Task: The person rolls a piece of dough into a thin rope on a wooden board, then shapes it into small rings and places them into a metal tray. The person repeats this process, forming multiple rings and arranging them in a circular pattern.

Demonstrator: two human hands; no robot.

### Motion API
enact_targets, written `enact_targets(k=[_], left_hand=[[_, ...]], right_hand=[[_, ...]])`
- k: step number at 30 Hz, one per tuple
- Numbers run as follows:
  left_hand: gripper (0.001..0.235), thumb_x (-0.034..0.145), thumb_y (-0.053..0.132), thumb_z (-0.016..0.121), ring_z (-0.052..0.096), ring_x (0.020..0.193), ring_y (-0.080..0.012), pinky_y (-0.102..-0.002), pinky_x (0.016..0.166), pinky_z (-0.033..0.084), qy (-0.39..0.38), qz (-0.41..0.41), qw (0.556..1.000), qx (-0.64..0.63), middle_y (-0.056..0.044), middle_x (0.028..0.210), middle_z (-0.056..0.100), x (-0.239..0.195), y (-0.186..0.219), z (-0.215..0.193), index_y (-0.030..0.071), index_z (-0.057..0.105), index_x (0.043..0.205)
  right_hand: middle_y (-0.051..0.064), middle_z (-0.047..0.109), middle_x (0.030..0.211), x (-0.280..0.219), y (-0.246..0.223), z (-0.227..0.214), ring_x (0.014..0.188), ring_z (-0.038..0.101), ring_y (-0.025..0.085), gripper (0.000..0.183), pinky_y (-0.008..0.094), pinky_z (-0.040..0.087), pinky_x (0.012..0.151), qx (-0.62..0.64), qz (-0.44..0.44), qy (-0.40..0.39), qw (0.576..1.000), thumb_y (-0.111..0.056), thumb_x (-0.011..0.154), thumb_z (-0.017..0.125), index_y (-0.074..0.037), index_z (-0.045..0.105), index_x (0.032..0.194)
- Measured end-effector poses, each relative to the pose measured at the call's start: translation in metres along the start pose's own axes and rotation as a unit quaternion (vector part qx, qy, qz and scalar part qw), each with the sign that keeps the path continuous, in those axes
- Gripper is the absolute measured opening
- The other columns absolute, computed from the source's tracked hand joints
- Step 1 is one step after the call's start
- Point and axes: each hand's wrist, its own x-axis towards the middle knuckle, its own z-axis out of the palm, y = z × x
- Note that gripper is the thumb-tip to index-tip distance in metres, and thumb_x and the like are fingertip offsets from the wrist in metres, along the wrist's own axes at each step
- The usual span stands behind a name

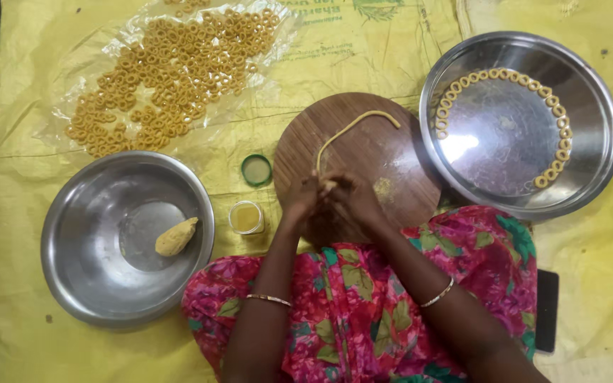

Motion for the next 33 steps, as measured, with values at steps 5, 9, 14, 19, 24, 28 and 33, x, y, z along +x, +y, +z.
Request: enact_targets(k=[5, 9, 14, 19, 24, 28, 33], left_hand=[[0.025, 0.097, 0.021, 0.062, 0.071, 0.069, -0.0231, -0.033, 0.054, 0.059, -0.06, -0.017, 0.993, -0.099, -0.014, 0.09, 0.076, 0.011, -0.006, 0.001, -0.001, 0.068, 0.106], [0.02, 0.097, 0.017, 0.068, 0.066, 0.073, -0.0111, -0.024, 0.057, 0.051, -0.052, 0.059, 0.997, 0.002, -0.006, 0.094, 0.078, 0.009, -0.005, 0.007, 0.001, 0.07, 0.108], [0.025, 0.1, 0.023, 0.067, 0.069, 0.078, -0.0104, -0.023, 0.066, 0.055, -0.105, 0.076, 0.989, -0.071, -0.004, 0.095, 0.075, -0.004, 0.014, 0.032, 0.005, 0.072, 0.117], [0.031, 0.096, 0.019, 0.066, 0.069, 0.082, -0.0085, -0.022, 0.062, 0.053, -0.122, 0.062, 0.989, -0.05, 0.0, 0.098, 0.074, -0.015, 0.033, 0.04, 0.009, 0.069, 0.125], [0.029, 0.096, 0.016, 0.07, 0.07, 0.077, -0.0123, -0.024, 0.06, 0.052, -0.083, 0.126, 0.989, 0.009, -0.006, 0.096, 0.079, 0.003, 0.033, 0.044, 0.003, 0.062, 0.121], [0.026, 0.095, 0.017, 0.073, 0.072, 0.079, -0.0115, -0.024, 0.065, 0.056, -0.083, 0.163, 0.983, 0.035, -0.008, 0.095, 0.078, 0.013, 0.028, 0.043, -0.001, 0.067, 0.113], [0.026, 0.098, 0.022, 0.072, 0.069, 0.078, -0.0102, -0.024, 0.067, 0.055, -0.108, 0.162, 0.98, 0.042, -0.006, 0.093, 0.077, 0.015, 0.028, 0.04, -0.002, 0.075, 0.11]], right_hand=[[0.005, 0.073, 0.113, -0.021, -0.004, -0.01, 0.098, 0.069, 0.011, 0.022, 0.028, 0.057, 0.085, -0.218, -0.065, -0.021, 0.973, -0.002, 0.094, 0.068, -0.004, 0.075, 0.115], [0.01, 0.074, 0.102, -0.024, -0.015, -0.03, 0.081, 0.065, 0.016, 0.023, 0.032, 0.055, 0.073, -0.106, 0.122, 0.077, 0.984, -0.003, 0.098, 0.063, -0.001, 0.074, 0.118], [0.002, 0.07, 0.102, 0.001, -0.027, -0.049, 0.089, 0.066, 0.009, 0.03, 0.025, 0.055, 0.08, -0.014, 0.006, 0.049, 0.999, -0.005, 0.097, 0.065, -0.008, 0.069, 0.127], [0.002, 0.068, 0.1, 0.017, -0.02, -0.048, 0.092, 0.066, 0.01, 0.024, 0.026, 0.054, 0.081, 0.031, -0.047, 0.069, 0.996, -0.002, 0.096, 0.07, -0.006, 0.06, 0.117], [0.002, 0.069, 0.108, 0.019, -0.015, -0.047, 0.103, 0.066, 0.01, 0.018, 0.025, 0.053, 0.092, -0.009, -0.089, 0.067, 0.994, -0.001, 0.098, 0.069, -0.001, 0.067, 0.116], [0.004, 0.072, 0.112, 0.018, -0.022, -0.043, 0.106, 0.068, 0.011, 0.019, 0.026, 0.055, 0.094, -0.052, -0.096, 0.072, 0.991, -0.002, 0.099, 0.067, 0.0, 0.07, 0.117], [0.005, 0.072, 0.11, 0.017, -0.031, -0.037, 0.101, 0.068, 0.011, 0.018, 0.026, 0.055, 0.089, -0.108, -0.102, 0.079, 0.986, -0.002, 0.1, 0.066, 0.0, 0.073, 0.117]])
